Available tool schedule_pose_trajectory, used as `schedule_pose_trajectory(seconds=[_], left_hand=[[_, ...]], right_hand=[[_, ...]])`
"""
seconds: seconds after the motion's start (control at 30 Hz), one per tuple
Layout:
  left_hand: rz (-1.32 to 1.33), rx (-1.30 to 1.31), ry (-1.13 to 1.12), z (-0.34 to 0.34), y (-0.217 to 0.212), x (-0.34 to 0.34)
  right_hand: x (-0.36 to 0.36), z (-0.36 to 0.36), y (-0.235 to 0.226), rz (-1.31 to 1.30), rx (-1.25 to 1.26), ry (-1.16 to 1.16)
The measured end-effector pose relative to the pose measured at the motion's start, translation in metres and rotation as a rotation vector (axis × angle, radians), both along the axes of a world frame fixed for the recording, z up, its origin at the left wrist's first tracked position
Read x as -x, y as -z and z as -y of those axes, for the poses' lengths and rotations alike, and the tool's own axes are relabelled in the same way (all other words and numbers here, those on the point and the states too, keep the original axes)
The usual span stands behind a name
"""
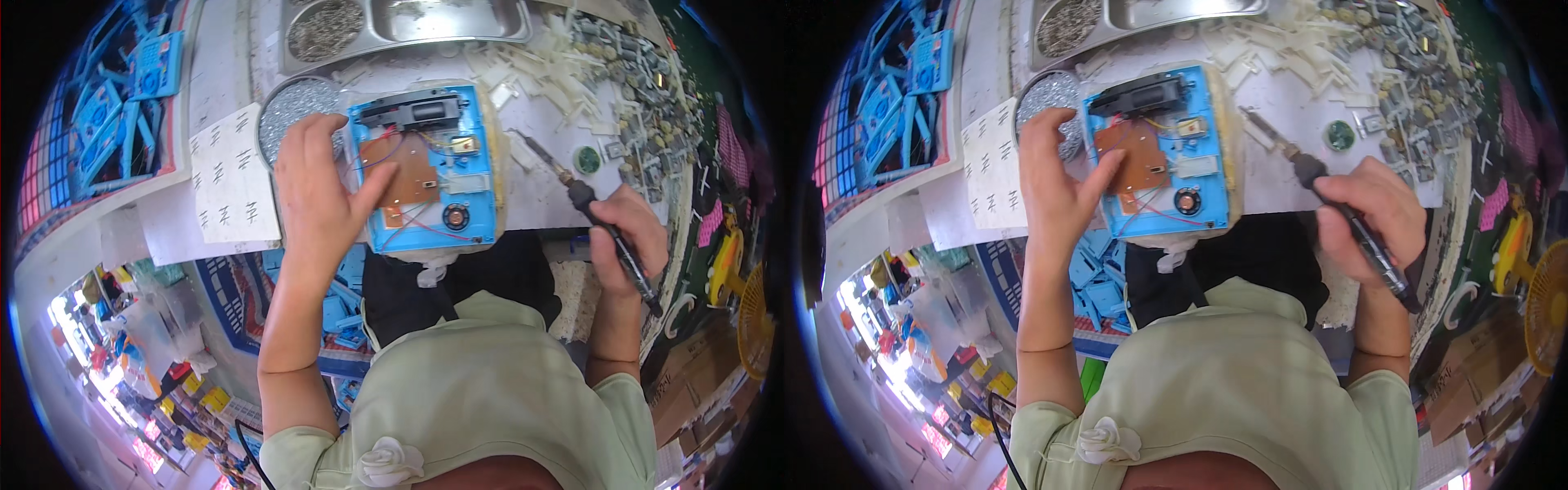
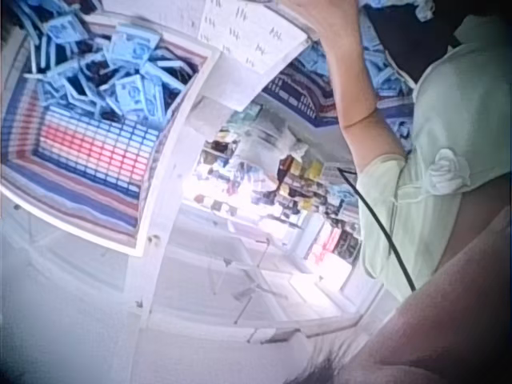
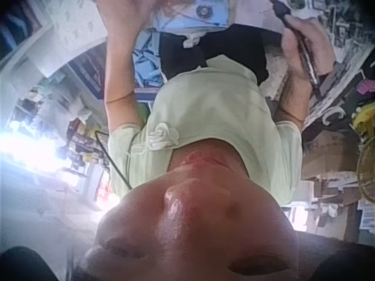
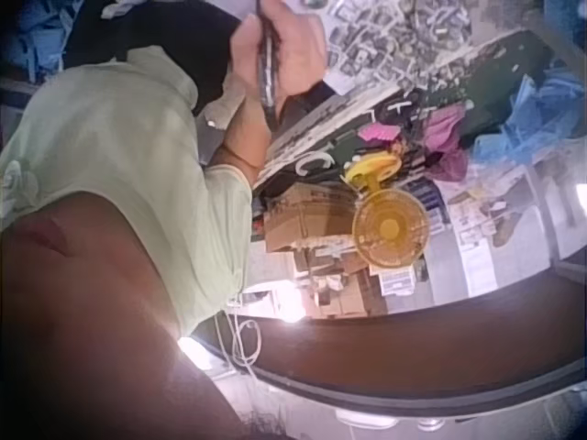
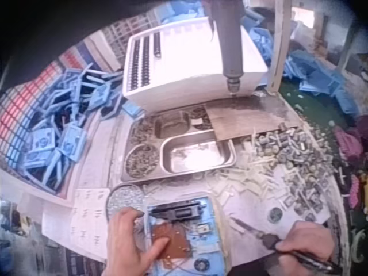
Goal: The recorder is soldering components onto a circuit board and assembling a plastic device housing.
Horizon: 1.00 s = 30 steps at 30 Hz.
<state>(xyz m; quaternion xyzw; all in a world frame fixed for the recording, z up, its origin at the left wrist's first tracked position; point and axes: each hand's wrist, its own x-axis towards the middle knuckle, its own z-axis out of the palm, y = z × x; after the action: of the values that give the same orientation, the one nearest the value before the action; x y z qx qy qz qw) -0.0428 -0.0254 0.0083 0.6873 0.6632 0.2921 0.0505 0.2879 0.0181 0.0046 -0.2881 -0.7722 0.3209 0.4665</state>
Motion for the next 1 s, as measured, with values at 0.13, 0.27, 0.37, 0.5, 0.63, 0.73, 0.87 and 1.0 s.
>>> schedule_pose_trajectory(seconds=[0.13, 0.27, 0.37, 0.5, 0.63, 0.73, 0.87, 1.0], left_hand=[[-0.054, 0.289, -0.073, 0.016, 0.001, 0.011], [-0.183, 0.168, 0.060, 0.010, -0.012, 0.014], [-0.083, -0.011, 0.181, 0.001, -0.019, 0.012], [0.280, -0.115, 0.190, -0.012, 0.002, -0.024], [0.780, 0.144, 0.031, -0.009, 0.012, -0.037], [1.023, 0.285, -0.010, -0.008, 0.010, -0.035], [1.157, 0.203, 0.037, -0.010, 0.012, -0.035], [1.090, 0.317, 0.057, -0.008, 0.012, -0.027]], right_hand=[[0.005, -0.004, 0.001, 0.022, -0.010, 0.002], [0.006, -0.003, -0.007, 0.035, -0.005, 0.043], [0.001, 0.001, -0.006, 0.043, 0.035, 0.091], [0.033, 0.014, -0.009, -0.197, 0.387, 0.157], [0.083, -0.002, -0.021, -0.229, 0.529, -0.027], [0.109, -0.017, -0.011, -0.190, 0.502, -0.083], [0.131, -0.027, -0.006, -0.137, 0.456, -0.113], [0.137, -0.027, -0.005, -0.132, 0.453, -0.106]])
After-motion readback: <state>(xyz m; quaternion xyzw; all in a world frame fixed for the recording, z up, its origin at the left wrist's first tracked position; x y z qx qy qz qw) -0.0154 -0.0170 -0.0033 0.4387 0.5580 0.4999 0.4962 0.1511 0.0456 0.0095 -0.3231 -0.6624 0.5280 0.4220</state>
